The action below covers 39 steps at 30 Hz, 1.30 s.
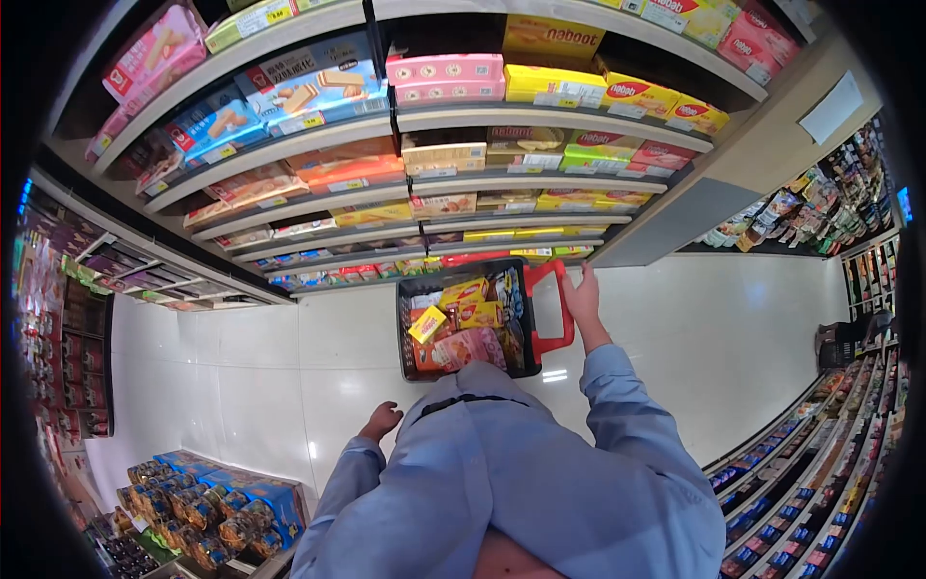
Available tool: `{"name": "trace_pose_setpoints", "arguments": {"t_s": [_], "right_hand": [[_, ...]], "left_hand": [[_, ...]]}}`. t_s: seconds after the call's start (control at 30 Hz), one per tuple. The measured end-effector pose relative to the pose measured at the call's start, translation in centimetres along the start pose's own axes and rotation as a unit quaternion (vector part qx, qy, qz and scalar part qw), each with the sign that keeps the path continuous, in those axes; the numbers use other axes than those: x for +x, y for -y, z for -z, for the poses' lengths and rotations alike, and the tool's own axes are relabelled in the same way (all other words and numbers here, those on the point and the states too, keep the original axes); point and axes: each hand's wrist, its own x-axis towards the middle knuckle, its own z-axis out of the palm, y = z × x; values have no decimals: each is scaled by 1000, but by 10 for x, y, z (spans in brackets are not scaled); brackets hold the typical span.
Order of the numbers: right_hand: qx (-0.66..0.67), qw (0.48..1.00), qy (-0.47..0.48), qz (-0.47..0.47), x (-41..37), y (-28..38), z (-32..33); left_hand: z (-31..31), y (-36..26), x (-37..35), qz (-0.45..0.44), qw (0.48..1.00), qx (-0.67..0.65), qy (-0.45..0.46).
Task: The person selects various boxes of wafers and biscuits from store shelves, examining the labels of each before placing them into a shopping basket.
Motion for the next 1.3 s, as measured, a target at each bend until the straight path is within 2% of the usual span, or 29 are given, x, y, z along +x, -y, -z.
{"name": "trace_pose_setpoints", "arguments": {"t_s": [0.03,0.07,0.1,0.13,0.17,0.27,0.37,0.47,0.5,0.57,0.67,0.77,0.87,0.97,1.07,1.1,1.2,1.23,1.3], "right_hand": [[-18,999,36,-28,-13,-28,-22],[133,946,186,-230,-21,-15,-13],[270,808,326,-410,-30,-3,-5],[315,819,290,-384,-34,0,-6],[277,847,270,-365,-35,3,-7],[318,798,315,-404,-30,5,-13],[315,786,331,-417,-32,10,-22],[317,779,346,-416,-35,18,-32],[317,775,360,-413,-38,20,-36],[318,768,383,-403,-37,28,-44],[285,774,411,-388,-27,31,-58],[228,809,433,-327,-22,31,-68],[260,773,415,-402,-22,48,-58],[287,775,380,-415,-25,64,-49],[292,808,332,-389,-31,61,-58],[236,853,295,-359,-34,63,-60],[79,921,240,-296,-39,66,-64],[-20,950,189,-248,-44,33,-91],[-68,945,175,-267,-47,70,-69]], "left_hand": [[6,1,-4,0,1000,21,0],[13,-4,-13,2,999,40,-4],[18,-3,-18,4,999,50,-6],[20,-1,-22,7,998,59,-9],[17,7,-19,5,998,67,-16],[10,22,-18,25,998,59,4],[7,25,-16,43,998,49,26],[2,32,-1,15,1000,1,23],[2,33,1,-22,1000,13,11],[11,15,-4,11,999,32,6],[24,-1,-16,30,999,36,-6],[38,5,-10,17,999,36,-27],[41,27,-4,4,999,27,-44],[46,54,5,-4,999,-8,-31],[66,84,19,-31,999,-14,-7],[75,90,21,-35,999,-23,-3],[109,108,28,-36,999,-8,3],[121,113,26,-33,999,4,3],[144,124,20,-15,1000,8,-17]]}}
